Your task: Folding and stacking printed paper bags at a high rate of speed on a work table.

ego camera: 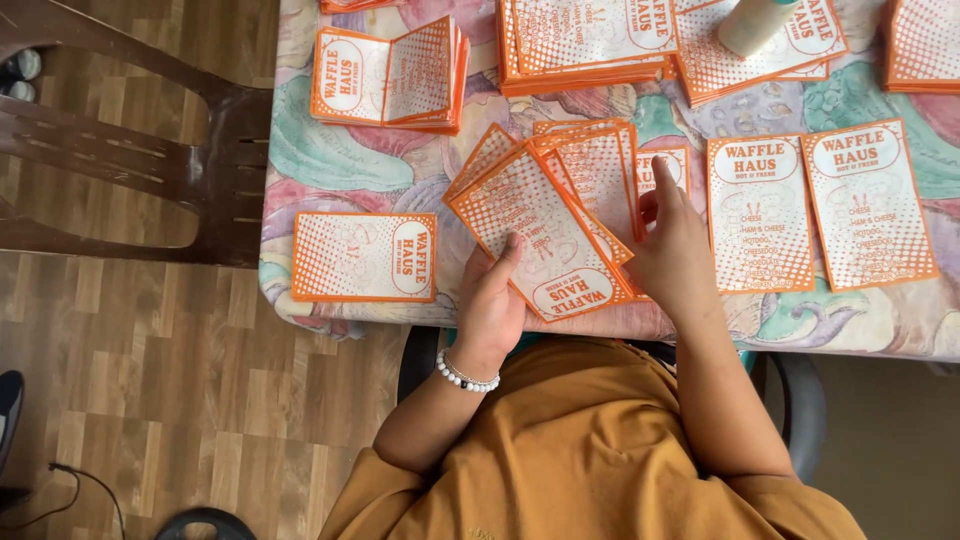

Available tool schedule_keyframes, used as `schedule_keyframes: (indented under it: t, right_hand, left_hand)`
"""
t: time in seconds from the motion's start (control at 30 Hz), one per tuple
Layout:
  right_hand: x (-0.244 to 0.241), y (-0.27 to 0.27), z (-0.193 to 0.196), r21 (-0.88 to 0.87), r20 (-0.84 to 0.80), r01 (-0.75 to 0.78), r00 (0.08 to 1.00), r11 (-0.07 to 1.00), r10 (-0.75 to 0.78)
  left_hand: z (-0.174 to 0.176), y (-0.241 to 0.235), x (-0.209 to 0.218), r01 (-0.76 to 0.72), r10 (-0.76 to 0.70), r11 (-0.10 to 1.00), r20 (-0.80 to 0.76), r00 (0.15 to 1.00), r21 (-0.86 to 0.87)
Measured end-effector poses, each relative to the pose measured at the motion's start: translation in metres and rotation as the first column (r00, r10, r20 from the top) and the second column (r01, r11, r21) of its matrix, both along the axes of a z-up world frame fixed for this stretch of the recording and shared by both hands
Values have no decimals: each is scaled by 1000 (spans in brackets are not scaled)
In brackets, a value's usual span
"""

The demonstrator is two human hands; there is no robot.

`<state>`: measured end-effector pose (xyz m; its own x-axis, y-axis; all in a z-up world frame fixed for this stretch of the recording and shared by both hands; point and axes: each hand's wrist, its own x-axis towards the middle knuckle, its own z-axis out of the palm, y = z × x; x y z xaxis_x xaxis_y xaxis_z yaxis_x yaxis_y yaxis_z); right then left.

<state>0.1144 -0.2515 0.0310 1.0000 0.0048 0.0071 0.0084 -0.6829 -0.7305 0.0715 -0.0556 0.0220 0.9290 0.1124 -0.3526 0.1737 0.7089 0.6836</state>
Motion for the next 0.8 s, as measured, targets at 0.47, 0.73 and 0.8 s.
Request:
schedule_keyframes:
  t: [0.47,0.73,0.8]
  right_hand:
    - [-50,20,0,620,377,-363,915,696,141]
    - [-27,17,21,628,365,-468,883,621,296]
    - [-17,17,30,-48,441,-29,896,998,47]
  left_hand:
    - [-23,20,-29,-152,36,955,407,913,256]
    - [-69,39,-29,-281,116,920,492,863,274]
    - [-61,36,-26,-379,231,896,488,842,229]
